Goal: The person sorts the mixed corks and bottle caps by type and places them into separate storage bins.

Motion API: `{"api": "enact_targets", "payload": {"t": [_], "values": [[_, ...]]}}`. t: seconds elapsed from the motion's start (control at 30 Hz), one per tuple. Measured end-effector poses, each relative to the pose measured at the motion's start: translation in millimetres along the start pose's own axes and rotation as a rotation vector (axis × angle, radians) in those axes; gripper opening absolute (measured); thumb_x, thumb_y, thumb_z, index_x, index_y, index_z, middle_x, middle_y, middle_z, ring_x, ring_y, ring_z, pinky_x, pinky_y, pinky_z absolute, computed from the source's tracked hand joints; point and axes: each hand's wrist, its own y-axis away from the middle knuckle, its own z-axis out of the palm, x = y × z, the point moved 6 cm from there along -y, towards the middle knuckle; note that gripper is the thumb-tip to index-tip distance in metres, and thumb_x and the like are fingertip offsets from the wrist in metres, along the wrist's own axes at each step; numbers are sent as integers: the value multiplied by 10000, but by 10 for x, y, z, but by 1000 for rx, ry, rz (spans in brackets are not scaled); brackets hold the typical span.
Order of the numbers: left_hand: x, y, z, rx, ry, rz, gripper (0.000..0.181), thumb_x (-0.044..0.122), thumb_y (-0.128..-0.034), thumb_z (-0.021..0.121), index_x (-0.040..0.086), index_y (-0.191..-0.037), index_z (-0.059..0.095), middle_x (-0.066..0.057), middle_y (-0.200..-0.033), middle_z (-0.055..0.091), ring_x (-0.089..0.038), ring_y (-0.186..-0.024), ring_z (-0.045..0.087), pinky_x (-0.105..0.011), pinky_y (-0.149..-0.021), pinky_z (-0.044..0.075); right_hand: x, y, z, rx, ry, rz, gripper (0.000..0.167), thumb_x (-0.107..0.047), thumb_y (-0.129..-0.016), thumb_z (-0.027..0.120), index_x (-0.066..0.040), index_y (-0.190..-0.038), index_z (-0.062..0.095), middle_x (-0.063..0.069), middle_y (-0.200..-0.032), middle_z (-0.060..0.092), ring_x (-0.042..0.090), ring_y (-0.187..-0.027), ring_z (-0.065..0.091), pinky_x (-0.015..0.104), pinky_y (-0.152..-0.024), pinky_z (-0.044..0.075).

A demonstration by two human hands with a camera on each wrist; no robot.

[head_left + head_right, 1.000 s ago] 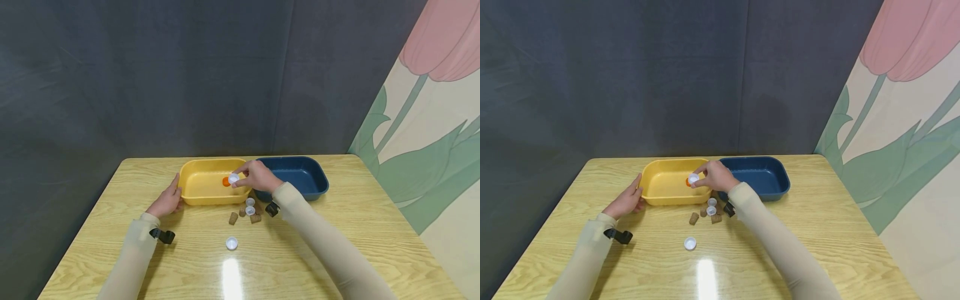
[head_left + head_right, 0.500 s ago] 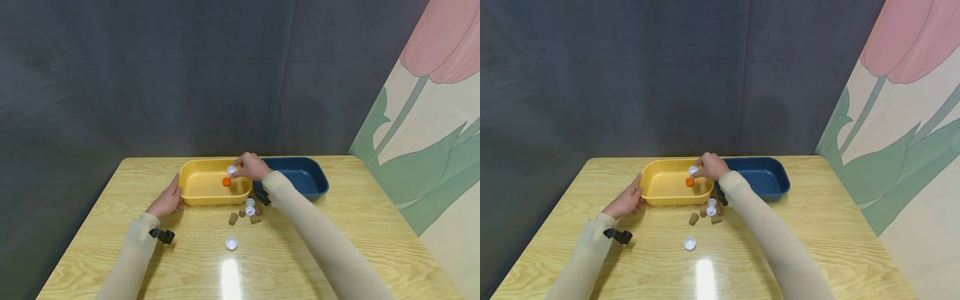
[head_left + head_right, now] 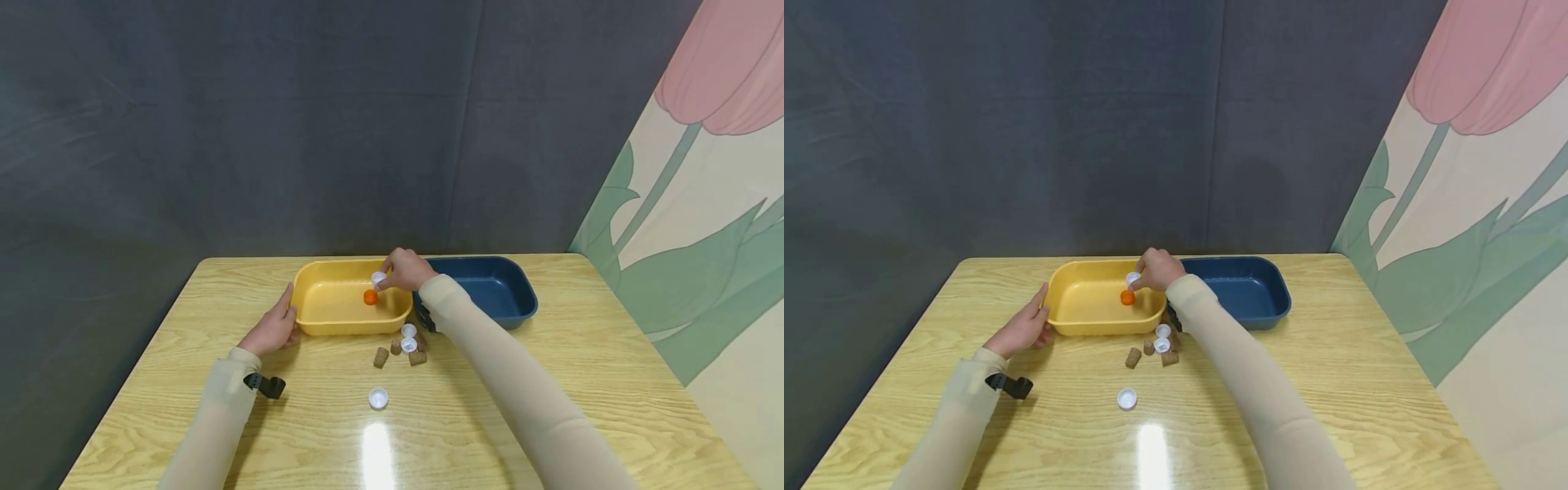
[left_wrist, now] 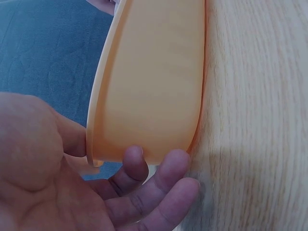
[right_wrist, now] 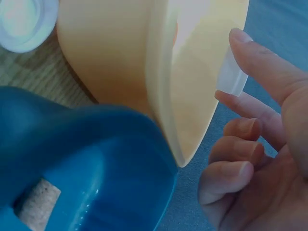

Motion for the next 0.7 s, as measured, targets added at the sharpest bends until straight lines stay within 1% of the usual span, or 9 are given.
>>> {"api": "enact_targets", "payload": {"t": [0.2,0.53,0.7], "values": [[3,-3,-2,1,4,-3,594,205,-1113,225,138,-1611,-93,-134,-797,511,-248,-698,586,-382,-654,523,6,-13,27,-1,26,-2,417,-363,-824,834,-116,-1154,767,51,-1222,684,242,-1076,601,381,-882,534],[7,3,-5,4,6,7,592,200,-1114,225,130,-1611,-89,-128,-805,504,-249,-690,580,-388,-651,520,-15,-15,84,-12,-16,8,452,-378,-819,834,-112,-1175,752,57,-1233,678,235,-1050,621,391,-897,534],[6,5,-7,5,2,12,594,199,-1112,230,121,-1611,-83,-139,-825,506,-261,-705,598,-391,-654,528,-15,-34,103,-16,-18,15,460,-385,-815,836,-117,-1179,750,51,-1230,677,229,-1034,622,390,-887,538]]}}
